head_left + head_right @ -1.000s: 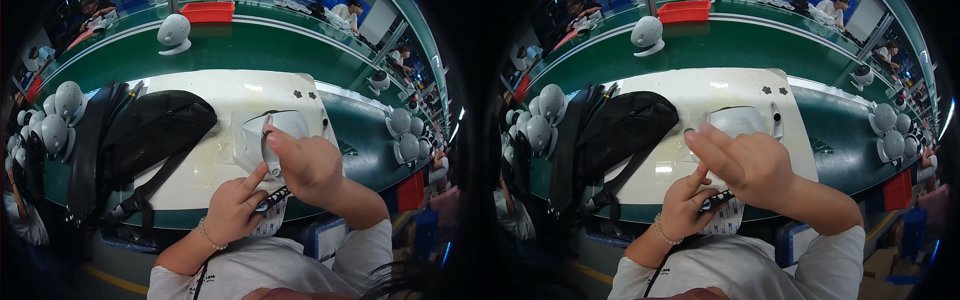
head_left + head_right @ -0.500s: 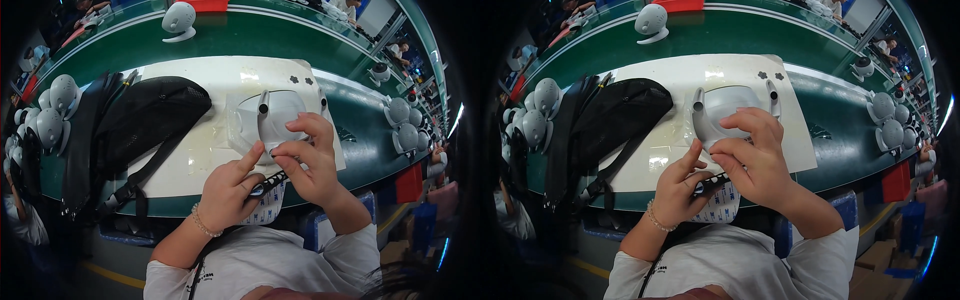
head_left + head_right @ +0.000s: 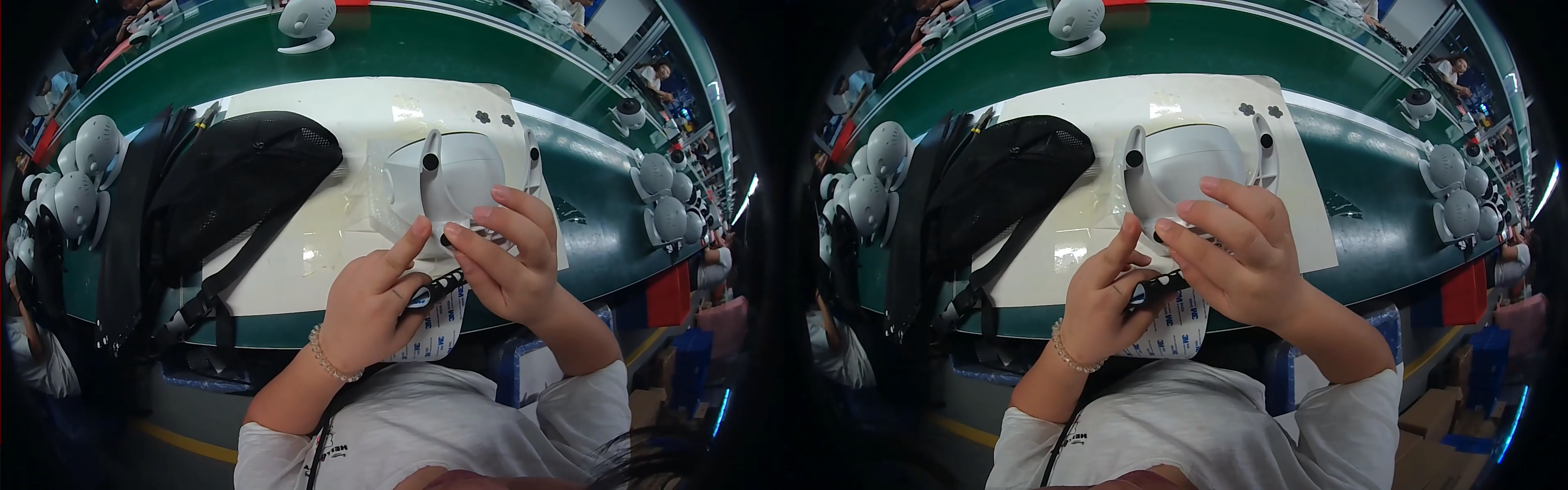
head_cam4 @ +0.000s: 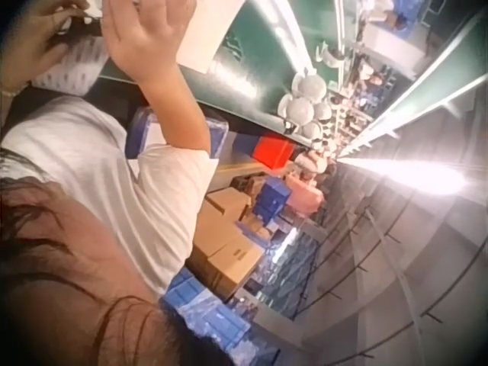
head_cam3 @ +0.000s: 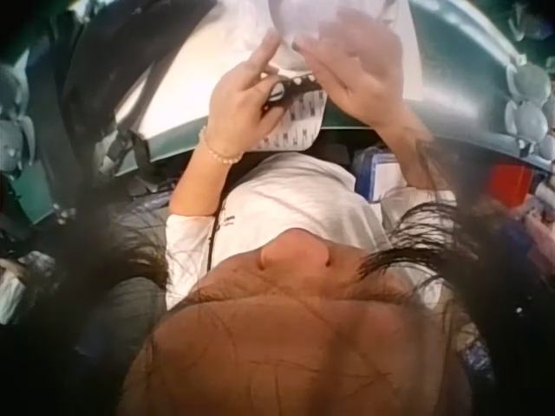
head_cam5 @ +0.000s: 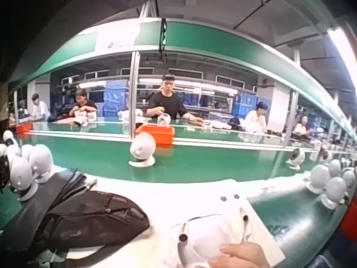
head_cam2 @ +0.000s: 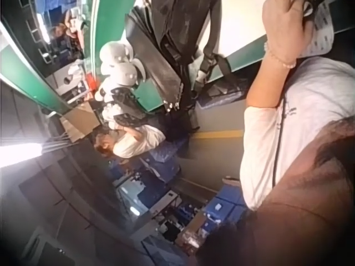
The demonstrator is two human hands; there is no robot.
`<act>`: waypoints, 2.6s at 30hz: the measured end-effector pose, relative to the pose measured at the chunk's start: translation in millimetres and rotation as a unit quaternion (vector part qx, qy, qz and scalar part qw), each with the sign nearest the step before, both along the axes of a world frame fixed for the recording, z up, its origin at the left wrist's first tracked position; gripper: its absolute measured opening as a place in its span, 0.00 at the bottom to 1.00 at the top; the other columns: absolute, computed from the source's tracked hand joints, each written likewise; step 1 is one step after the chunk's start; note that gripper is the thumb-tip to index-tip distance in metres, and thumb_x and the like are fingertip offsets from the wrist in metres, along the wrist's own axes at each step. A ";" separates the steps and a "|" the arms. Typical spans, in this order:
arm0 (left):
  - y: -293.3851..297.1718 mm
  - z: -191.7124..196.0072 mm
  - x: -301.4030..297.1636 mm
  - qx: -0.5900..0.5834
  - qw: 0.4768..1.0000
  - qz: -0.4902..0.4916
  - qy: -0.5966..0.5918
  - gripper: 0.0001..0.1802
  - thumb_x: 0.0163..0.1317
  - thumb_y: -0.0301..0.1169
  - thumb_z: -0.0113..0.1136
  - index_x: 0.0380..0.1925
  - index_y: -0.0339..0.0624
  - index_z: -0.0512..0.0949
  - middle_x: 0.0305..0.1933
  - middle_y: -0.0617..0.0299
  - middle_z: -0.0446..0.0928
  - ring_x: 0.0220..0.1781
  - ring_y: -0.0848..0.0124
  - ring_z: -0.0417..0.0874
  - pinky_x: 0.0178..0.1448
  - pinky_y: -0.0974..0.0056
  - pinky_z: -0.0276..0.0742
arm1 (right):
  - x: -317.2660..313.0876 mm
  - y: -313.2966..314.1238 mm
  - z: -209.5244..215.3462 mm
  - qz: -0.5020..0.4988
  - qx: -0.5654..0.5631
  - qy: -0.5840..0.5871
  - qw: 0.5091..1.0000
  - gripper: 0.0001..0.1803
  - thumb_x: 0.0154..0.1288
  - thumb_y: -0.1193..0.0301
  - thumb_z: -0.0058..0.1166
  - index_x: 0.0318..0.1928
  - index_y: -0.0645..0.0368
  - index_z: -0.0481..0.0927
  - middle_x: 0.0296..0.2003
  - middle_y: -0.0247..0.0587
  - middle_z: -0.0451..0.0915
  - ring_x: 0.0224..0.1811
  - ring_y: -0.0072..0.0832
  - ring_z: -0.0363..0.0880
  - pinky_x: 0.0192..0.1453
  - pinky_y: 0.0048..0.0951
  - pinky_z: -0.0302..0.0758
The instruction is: Manually assembling small components into a white plastic electronic device housing on a factory line.
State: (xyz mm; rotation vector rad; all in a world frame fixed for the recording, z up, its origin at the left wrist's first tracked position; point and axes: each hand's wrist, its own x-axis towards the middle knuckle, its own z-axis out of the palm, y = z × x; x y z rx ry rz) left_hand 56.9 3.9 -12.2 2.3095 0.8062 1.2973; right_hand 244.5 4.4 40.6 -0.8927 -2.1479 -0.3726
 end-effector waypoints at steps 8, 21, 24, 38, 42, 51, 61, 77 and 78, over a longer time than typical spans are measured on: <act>0.1 0.8 -1.2 -0.004 1.000 -0.016 0.010 0.17 0.34 0.22 0.69 0.28 0.35 0.74 0.65 0.42 0.59 0.35 0.64 0.80 0.35 0.65 0.76 | -2.0 -20.8 18.9 -0.098 0.010 -0.218 0.971 0.21 0.59 0.54 0.48 0.45 0.53 0.80 0.53 0.31 0.69 0.61 0.34 0.60 0.64 0.44 0.45; -9.6 2.6 -7.4 0.010 0.999 0.005 -0.041 0.15 0.34 0.26 0.68 0.26 0.43 0.75 0.62 0.54 0.66 0.49 0.57 0.70 0.53 0.61 0.67 | -4.2 -34.0 9.6 0.064 -0.190 0.079 0.976 0.09 0.47 0.70 0.62 0.33 0.50 0.83 0.50 0.35 0.72 0.58 0.38 0.63 0.60 0.35 0.58; -10.4 2.6 -5.8 0.025 0.999 0.013 -0.033 0.15 0.32 0.25 0.66 0.26 0.43 0.75 0.60 0.55 0.68 0.48 0.58 0.71 0.52 0.62 0.68 | -5.2 -36.5 15.7 0.070 -0.223 0.060 0.970 0.11 0.47 0.70 0.62 0.34 0.51 0.83 0.50 0.33 0.73 0.58 0.37 0.63 0.59 0.35 0.57; -6.5 5.9 -7.1 0.054 0.998 0.001 -0.033 0.13 0.32 0.25 0.62 0.24 0.42 0.75 0.52 0.61 0.75 0.46 0.59 0.71 0.51 0.61 0.68 | -17.6 -40.9 -4.0 0.087 -0.063 0.089 0.990 0.09 0.42 0.71 0.61 0.29 0.47 0.79 0.42 0.26 0.77 0.48 0.29 0.71 0.48 0.29 0.58; -7.2 7.6 -8.2 0.041 0.999 0.001 -0.005 0.12 0.32 0.26 0.62 0.23 0.42 0.75 0.50 0.62 0.75 0.47 0.59 0.71 0.51 0.61 0.68 | -17.4 -44.1 -7.1 0.077 -0.064 0.046 0.994 0.09 0.45 0.70 0.59 0.31 0.47 0.78 0.39 0.24 0.77 0.43 0.25 0.73 0.46 0.27 0.59; -5.6 3.2 -7.0 0.053 0.999 -0.005 -0.001 0.13 0.30 0.26 0.62 0.22 0.42 0.75 0.47 0.63 0.76 0.46 0.60 0.72 0.49 0.59 0.67 | -20.1 -40.5 -7.1 0.231 -0.128 0.232 0.936 0.26 0.43 0.84 0.58 0.45 0.49 0.68 0.39 0.34 0.76 0.39 0.30 0.74 0.42 0.29 0.66; -7.6 1.7 -8.7 0.090 0.995 -0.005 0.041 0.18 0.24 0.27 0.61 0.25 0.44 0.75 0.47 0.63 0.75 0.47 0.60 0.72 0.47 0.58 0.66 | -17.7 -47.4 10.3 0.266 -0.245 0.102 0.927 0.20 0.49 0.84 0.56 0.42 0.52 0.70 0.37 0.42 0.72 0.33 0.35 0.75 0.36 0.33 0.71; -8.2 8.6 -2.1 0.064 0.993 0.051 0.079 0.15 0.31 0.30 0.72 0.22 0.39 0.77 0.62 0.45 0.63 0.58 0.49 0.66 0.58 0.56 0.64 | 5.2 -8.8 -4.4 0.083 -0.205 0.308 0.925 0.30 0.54 0.88 0.49 0.56 0.58 0.58 0.44 0.43 0.71 0.37 0.22 0.75 0.34 0.18 0.70; -7.9 8.8 -1.5 0.064 0.994 0.052 0.075 0.15 0.31 0.30 0.72 0.22 0.39 0.77 0.62 0.45 0.63 0.58 0.50 0.66 0.58 0.56 0.65 | 4.5 -10.1 -3.3 0.062 -0.193 0.300 0.932 0.29 0.54 0.88 0.50 0.56 0.58 0.60 0.44 0.44 0.72 0.37 0.23 0.76 0.33 0.19 0.72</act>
